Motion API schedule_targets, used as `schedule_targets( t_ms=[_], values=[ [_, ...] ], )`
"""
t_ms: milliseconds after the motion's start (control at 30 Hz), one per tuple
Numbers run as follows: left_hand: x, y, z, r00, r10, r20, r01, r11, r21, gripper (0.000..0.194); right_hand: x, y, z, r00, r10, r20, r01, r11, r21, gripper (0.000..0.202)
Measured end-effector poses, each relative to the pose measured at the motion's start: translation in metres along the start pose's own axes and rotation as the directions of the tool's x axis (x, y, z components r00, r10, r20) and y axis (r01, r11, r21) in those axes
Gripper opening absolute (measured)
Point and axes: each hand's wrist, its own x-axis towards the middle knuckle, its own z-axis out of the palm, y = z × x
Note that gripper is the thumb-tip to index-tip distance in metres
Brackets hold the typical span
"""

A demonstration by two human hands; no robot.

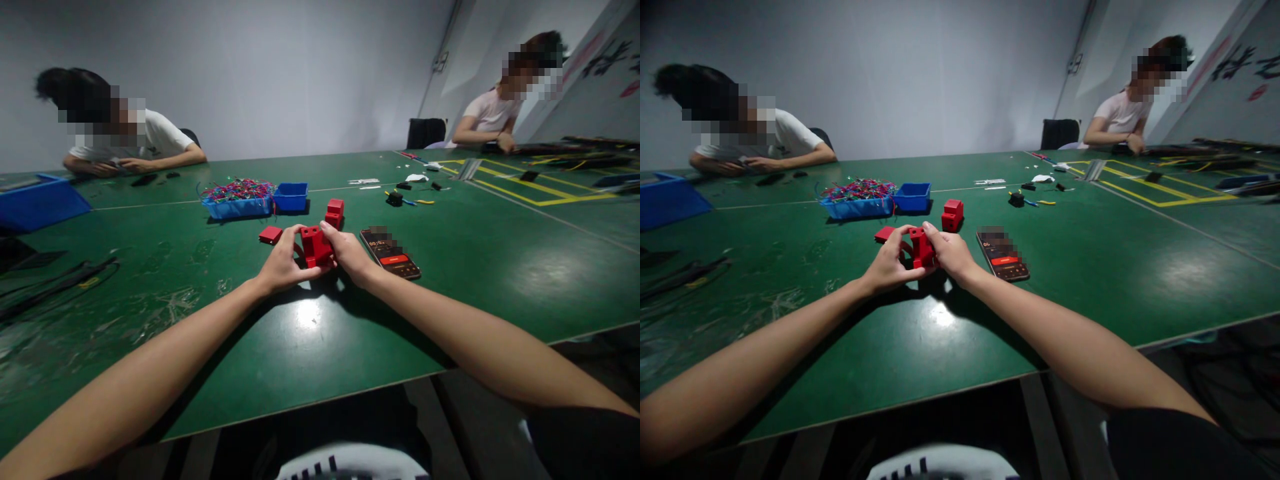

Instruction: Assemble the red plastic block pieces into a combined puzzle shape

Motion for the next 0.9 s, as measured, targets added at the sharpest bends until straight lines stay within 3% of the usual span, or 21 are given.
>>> schedule_targets(
  t_ms=[333,900],
  values=[
    [-0.0006,0.0020,-0.0009,0.999,0.035,0.006,-0.035,0.999,0.003,0.082,-0.0023,-0.0049,0.0018,0.999,0.035,0.019,-0.036,0.998,0.047,0.058],
    [0.0012,-0.0009,0.0008,0.999,0.040,-0.004,-0.040,0.998,-0.041,0.077,-0.0074,-0.0103,-0.0005,0.986,-0.168,0.004,0.163,0.948,-0.274,0.056]
  ],
)
